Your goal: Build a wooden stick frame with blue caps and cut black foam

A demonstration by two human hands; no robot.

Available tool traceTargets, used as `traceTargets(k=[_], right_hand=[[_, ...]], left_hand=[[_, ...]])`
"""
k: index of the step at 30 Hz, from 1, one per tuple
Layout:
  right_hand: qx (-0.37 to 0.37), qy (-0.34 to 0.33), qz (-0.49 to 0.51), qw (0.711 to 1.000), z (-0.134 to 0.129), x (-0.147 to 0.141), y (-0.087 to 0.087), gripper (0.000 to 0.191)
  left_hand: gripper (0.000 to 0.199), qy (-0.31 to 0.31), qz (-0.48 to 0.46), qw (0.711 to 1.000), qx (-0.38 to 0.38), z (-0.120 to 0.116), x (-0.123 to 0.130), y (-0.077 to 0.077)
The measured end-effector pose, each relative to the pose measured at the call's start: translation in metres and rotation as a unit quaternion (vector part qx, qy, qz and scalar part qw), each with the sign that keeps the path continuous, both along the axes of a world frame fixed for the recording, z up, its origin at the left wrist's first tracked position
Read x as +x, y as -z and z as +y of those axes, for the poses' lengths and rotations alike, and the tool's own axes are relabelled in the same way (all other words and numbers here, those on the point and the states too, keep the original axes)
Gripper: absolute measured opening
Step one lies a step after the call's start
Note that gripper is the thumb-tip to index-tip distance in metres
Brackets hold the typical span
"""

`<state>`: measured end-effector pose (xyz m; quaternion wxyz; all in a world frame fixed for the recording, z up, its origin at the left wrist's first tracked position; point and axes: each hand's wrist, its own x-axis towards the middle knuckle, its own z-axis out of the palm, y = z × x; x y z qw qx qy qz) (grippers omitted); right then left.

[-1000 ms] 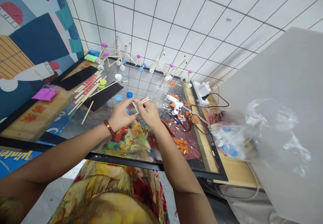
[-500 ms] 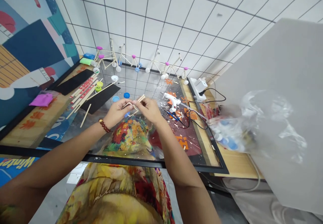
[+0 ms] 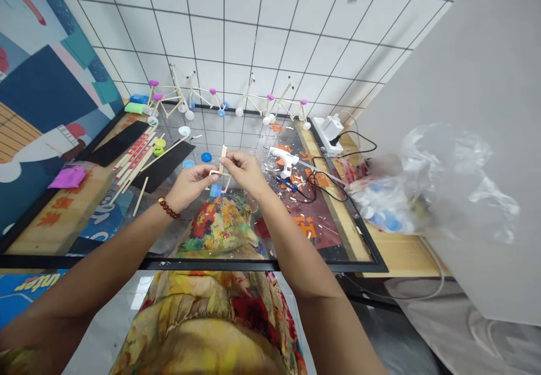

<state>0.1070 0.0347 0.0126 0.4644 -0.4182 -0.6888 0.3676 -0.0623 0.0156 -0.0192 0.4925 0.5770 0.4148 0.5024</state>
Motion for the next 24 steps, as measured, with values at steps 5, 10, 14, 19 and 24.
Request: traceTargets(k=[5, 10, 14, 19, 24], right_hand=[[0.019, -0.018, -0.001, 1.0, 0.0001, -0.0006, 0.0006, 0.037], [-0.001, -0.042, 0.008, 0.999, -0.0007, -0.0018, 0.0016, 0.039], [-0.024, -0.042, 0.014, 0.999, -0.001, -0.0012, 0.002, 0.037], [-0.017, -0.044, 0.017, 0.999, -0.0019, -0.0015, 0.0001, 0.036], [-0.012, -0.048, 0.018, 0.999, -0.0026, -0.0034, 0.0012, 0.037]], left_hand=[[0.026, 0.01, 0.0, 1.0, -0.013, 0.0008, 0.0021, 0.0084], [0.023, -0.002, -0.013, 0.999, -0.033, -0.0007, 0.0037, 0.0096], [0.024, 0.004, -0.016, 1.0, -0.021, -0.0025, 0.0049, 0.0074], [0.027, 0.006, -0.023, 1.0, -0.002, -0.0033, 0.0043, 0.0076], [0.024, -0.011, -0.018, 1.0, 0.006, -0.0025, 0.0018, 0.0103]])
